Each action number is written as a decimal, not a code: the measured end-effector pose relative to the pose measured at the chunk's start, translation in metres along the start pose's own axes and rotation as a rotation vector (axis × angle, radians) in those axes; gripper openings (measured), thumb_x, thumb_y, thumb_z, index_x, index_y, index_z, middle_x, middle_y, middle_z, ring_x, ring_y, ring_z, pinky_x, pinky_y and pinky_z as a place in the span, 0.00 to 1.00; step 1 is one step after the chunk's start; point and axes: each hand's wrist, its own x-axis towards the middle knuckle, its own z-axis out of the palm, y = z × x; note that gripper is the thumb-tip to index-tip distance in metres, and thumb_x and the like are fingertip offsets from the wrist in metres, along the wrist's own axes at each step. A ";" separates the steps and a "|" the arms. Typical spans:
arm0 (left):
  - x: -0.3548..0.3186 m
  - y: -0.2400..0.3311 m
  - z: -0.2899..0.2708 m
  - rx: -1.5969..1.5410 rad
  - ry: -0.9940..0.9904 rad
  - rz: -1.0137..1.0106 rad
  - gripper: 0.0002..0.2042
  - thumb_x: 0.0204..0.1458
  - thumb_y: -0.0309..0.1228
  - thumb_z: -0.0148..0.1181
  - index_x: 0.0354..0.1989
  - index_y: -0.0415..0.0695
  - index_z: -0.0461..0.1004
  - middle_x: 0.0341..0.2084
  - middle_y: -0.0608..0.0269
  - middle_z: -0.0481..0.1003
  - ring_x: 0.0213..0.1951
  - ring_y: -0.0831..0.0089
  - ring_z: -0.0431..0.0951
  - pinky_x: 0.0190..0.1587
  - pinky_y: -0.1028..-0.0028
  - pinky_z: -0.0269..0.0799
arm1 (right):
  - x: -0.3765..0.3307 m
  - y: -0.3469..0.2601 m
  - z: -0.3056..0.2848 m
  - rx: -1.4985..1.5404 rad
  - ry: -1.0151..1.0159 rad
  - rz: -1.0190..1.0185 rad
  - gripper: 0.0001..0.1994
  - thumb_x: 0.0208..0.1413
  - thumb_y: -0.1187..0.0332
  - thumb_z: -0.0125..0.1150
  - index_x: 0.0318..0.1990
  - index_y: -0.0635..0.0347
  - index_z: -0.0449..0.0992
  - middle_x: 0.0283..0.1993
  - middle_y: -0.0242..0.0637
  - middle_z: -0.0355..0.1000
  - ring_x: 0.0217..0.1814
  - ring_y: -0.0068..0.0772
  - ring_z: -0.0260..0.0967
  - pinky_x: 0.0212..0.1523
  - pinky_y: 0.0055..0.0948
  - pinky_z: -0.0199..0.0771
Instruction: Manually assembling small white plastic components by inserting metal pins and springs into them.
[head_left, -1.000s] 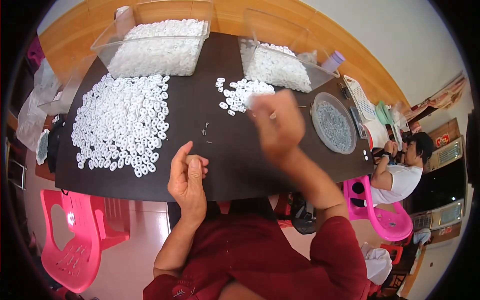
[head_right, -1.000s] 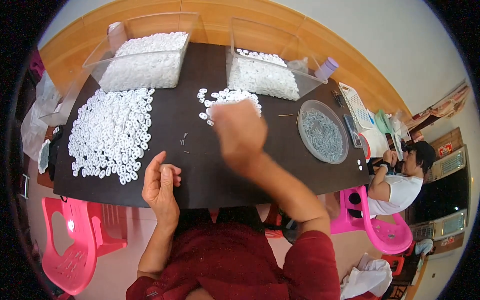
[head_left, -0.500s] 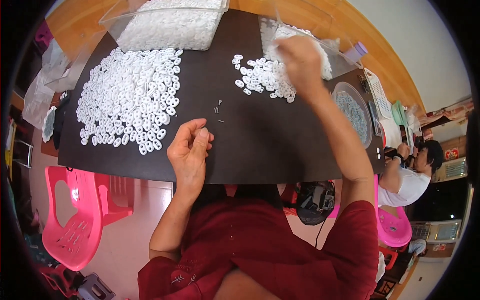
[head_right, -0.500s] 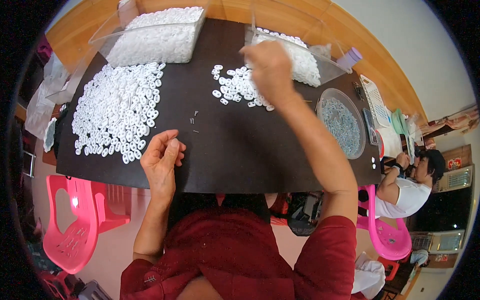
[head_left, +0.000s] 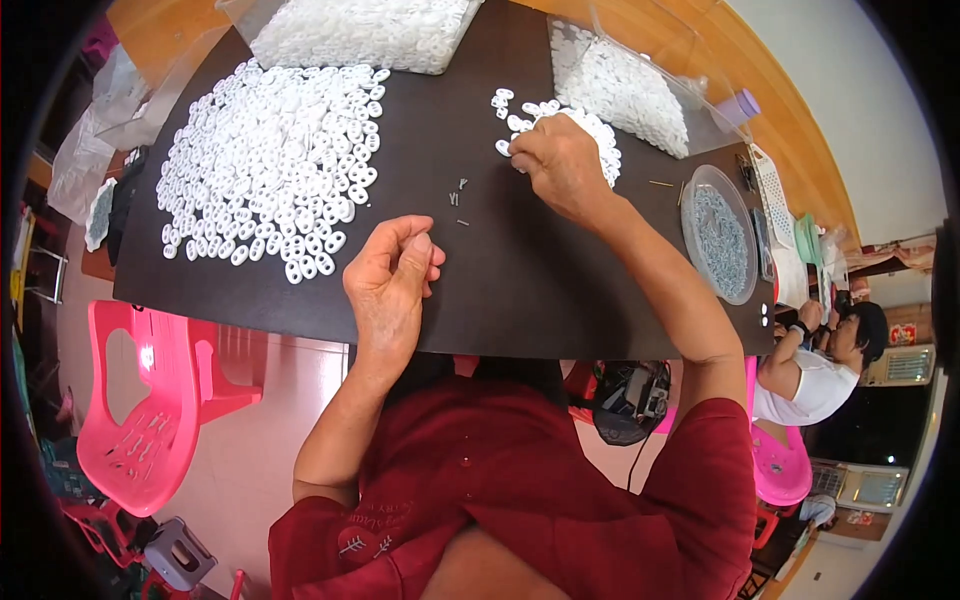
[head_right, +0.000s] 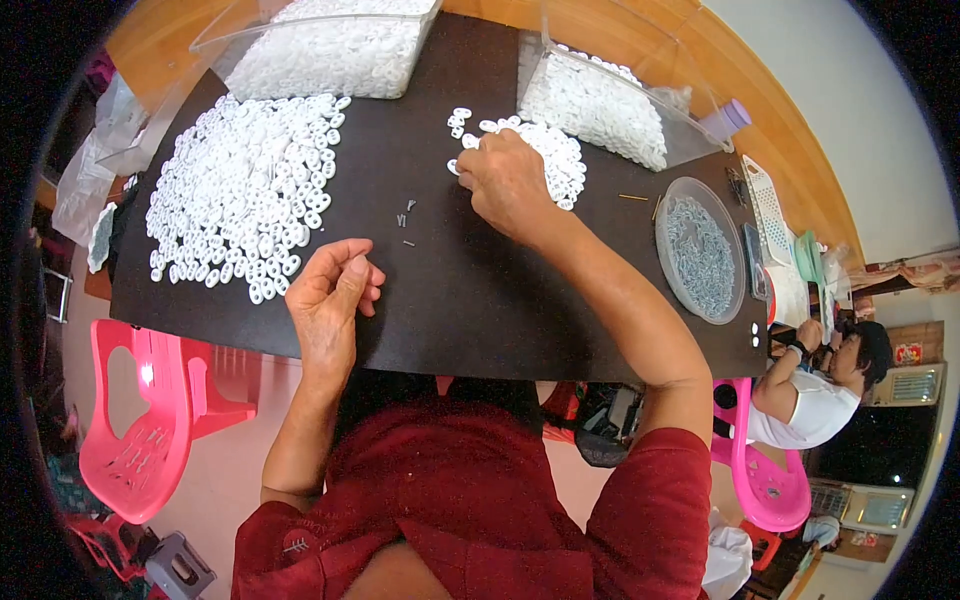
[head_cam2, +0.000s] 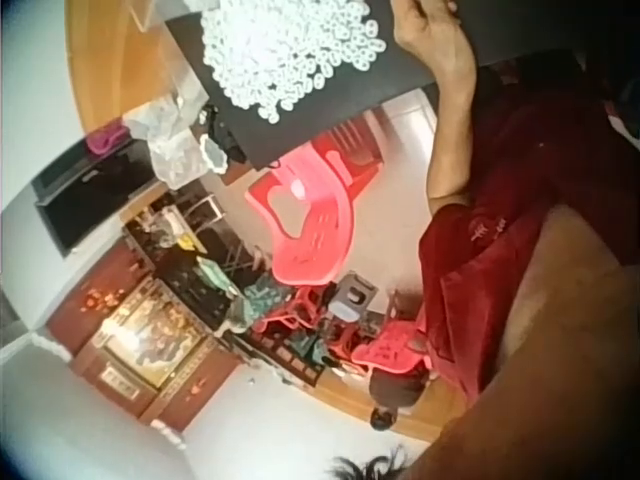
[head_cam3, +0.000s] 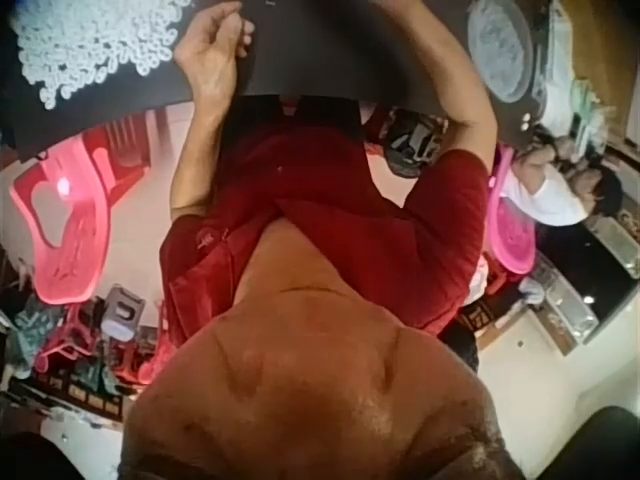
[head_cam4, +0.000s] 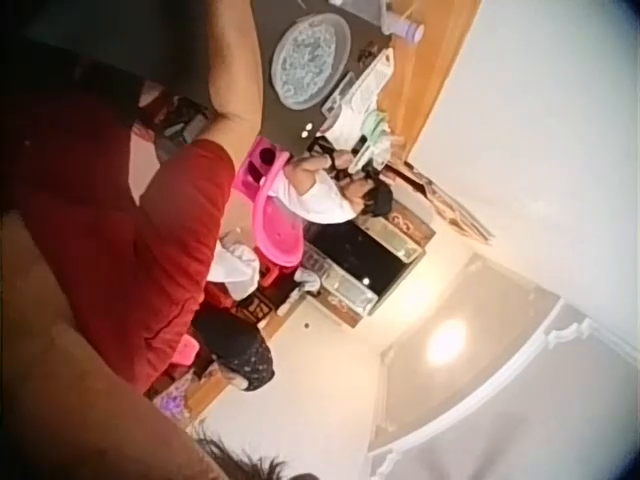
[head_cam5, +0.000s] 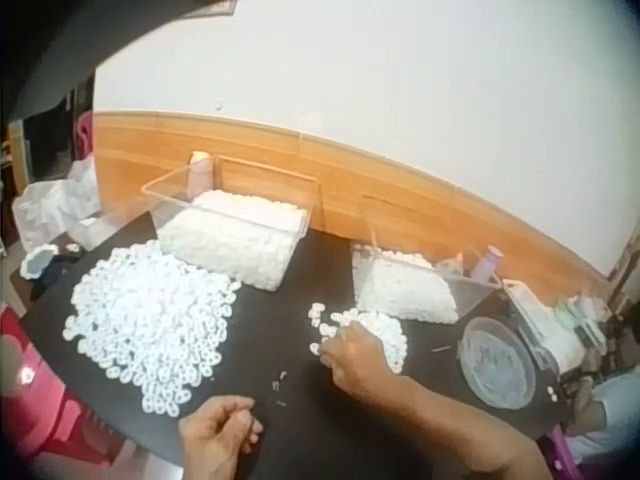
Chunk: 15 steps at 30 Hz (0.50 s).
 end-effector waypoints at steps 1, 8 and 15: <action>0.000 0.000 0.000 0.013 -0.004 0.003 0.07 0.56 0.25 0.51 0.40 0.36 0.72 0.23 0.67 0.72 0.24 0.86 0.68 0.24 0.86 0.63 | -0.003 -0.003 0.000 0.004 -0.004 0.000 0.02 0.42 0.72 0.63 0.26 0.57 0.77 0.24 0.37 0.67 0.32 0.39 0.65 0.34 0.34 0.66; 0.004 -0.001 0.003 -0.004 0.003 0.002 0.07 0.55 0.24 0.51 0.40 0.37 0.72 0.23 0.67 0.72 0.23 0.86 0.68 0.24 0.86 0.63 | -0.016 -0.046 0.005 0.281 -0.013 -0.019 0.04 0.41 0.71 0.64 0.26 0.58 0.76 0.23 0.35 0.66 0.31 0.38 0.64 0.33 0.34 0.65; 0.002 -0.002 0.001 -0.002 0.006 0.022 0.07 0.55 0.24 0.51 0.39 0.37 0.72 0.23 0.67 0.72 0.23 0.86 0.68 0.23 0.86 0.63 | -0.022 -0.066 0.014 0.238 0.008 -0.108 0.05 0.41 0.73 0.63 0.25 0.58 0.71 0.25 0.35 0.64 0.31 0.39 0.61 0.31 0.34 0.63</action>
